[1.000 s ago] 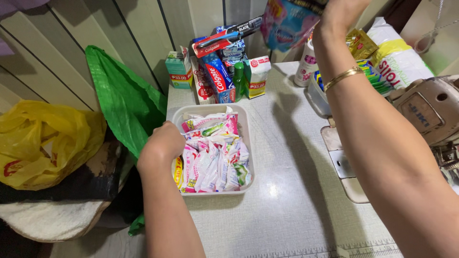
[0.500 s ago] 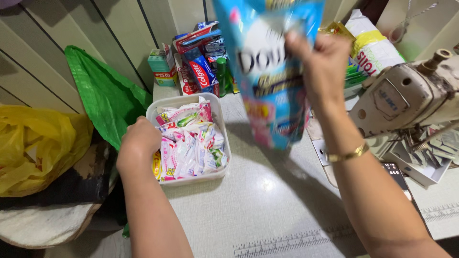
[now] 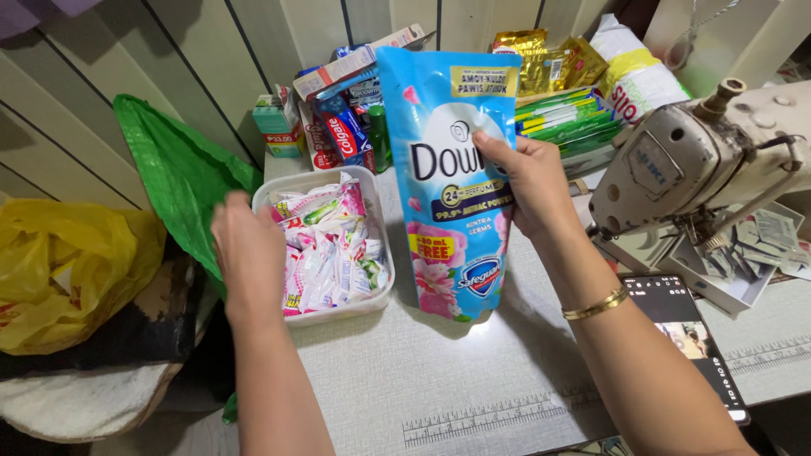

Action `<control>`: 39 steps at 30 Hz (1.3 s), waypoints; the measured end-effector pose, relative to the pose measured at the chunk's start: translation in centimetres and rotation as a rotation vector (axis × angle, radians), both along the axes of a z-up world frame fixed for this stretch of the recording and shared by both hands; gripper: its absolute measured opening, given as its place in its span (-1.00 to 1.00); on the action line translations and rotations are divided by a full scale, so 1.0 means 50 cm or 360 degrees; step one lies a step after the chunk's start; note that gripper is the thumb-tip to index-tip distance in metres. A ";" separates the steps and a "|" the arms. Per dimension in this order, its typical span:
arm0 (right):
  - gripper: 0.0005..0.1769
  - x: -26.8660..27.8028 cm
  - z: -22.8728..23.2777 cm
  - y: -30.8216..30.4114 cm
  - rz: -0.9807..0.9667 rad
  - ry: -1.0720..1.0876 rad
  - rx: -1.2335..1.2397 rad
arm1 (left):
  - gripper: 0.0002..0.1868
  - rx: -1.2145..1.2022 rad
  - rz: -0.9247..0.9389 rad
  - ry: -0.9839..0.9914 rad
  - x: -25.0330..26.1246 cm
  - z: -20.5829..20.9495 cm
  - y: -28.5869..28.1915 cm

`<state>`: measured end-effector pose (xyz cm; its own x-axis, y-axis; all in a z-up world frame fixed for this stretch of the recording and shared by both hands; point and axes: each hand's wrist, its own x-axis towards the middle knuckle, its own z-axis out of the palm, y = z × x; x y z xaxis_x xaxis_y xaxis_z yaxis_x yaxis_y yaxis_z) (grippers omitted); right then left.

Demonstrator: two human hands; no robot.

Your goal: The person arranges small sachets and boxes of household supplies on a table. They place sachets into a white plastic container, then stack boxes of toothpaste and other items beside it, and finally move a stack of green sachets into a second container.

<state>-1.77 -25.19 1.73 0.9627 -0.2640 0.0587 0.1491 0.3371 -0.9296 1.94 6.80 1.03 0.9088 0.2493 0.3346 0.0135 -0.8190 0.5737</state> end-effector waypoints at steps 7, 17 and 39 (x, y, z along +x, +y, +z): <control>-0.70 -0.013 -0.023 -0.028 0.0305 0.0242 0.0525 | -0.06 -0.1096 -0.1472 -0.0329 -0.108 0.020 -0.210; -0.49 -0.031 -0.113 -0.071 0.0606 0.0355 -0.0105 | -0.71 -0.1213 -0.1004 0.0124 -0.131 -0.029 -0.287; -0.05 -0.042 -0.177 0.006 -0.0146 -0.0116 -0.2328 | -0.43 -0.2074 -0.0890 0.0654 -0.083 -0.176 -0.300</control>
